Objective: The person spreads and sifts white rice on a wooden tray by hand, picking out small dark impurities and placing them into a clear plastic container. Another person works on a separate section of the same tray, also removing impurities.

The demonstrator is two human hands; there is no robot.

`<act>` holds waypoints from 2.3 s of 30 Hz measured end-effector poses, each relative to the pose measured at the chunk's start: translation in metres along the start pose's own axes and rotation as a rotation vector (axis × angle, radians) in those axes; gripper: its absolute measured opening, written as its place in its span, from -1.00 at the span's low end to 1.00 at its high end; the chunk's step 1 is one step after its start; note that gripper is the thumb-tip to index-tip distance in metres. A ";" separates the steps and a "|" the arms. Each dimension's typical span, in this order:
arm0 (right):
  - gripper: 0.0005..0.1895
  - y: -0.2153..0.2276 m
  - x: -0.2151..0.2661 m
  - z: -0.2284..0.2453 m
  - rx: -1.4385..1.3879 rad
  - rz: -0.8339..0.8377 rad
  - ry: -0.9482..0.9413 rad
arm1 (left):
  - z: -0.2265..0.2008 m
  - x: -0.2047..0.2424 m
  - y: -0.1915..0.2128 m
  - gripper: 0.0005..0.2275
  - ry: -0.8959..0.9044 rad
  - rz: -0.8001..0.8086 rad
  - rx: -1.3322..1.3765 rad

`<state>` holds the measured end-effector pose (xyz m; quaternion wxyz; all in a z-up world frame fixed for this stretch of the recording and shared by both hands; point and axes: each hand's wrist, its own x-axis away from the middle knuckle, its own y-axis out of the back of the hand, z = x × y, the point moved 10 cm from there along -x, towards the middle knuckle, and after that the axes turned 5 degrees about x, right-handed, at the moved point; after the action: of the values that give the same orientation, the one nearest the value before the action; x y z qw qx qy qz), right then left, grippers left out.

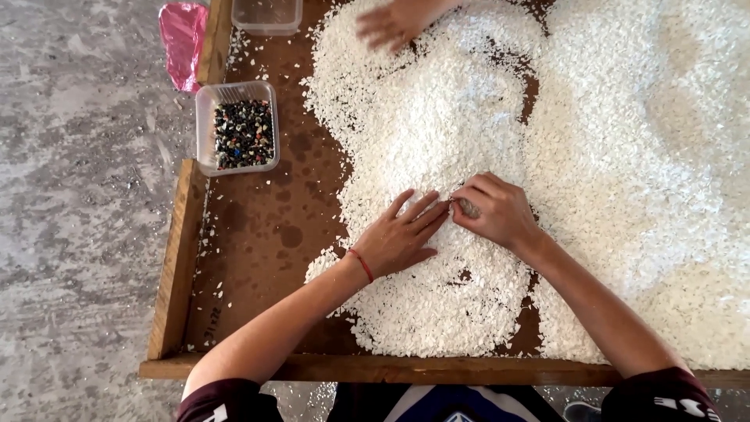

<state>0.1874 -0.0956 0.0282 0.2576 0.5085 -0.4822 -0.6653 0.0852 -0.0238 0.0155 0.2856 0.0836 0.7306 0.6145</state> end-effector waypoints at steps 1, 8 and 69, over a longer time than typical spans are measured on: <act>-0.84 0.003 -0.001 0.002 -0.002 0.004 0.003 | 0.001 0.000 0.000 -0.41 0.004 -0.001 0.002; -0.87 -0.013 0.015 -0.029 -0.404 0.041 -0.212 | 0.001 0.001 -0.001 -0.38 0.023 -0.001 -0.016; -0.82 0.040 -0.019 -0.063 -0.177 0.137 -0.317 | 0.029 0.027 0.047 -0.26 0.065 -0.095 0.078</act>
<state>0.2457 -0.1202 0.0717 0.2670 0.3387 -0.4899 -0.7576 0.0676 0.0245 0.0494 0.2872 0.0398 0.7661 0.5736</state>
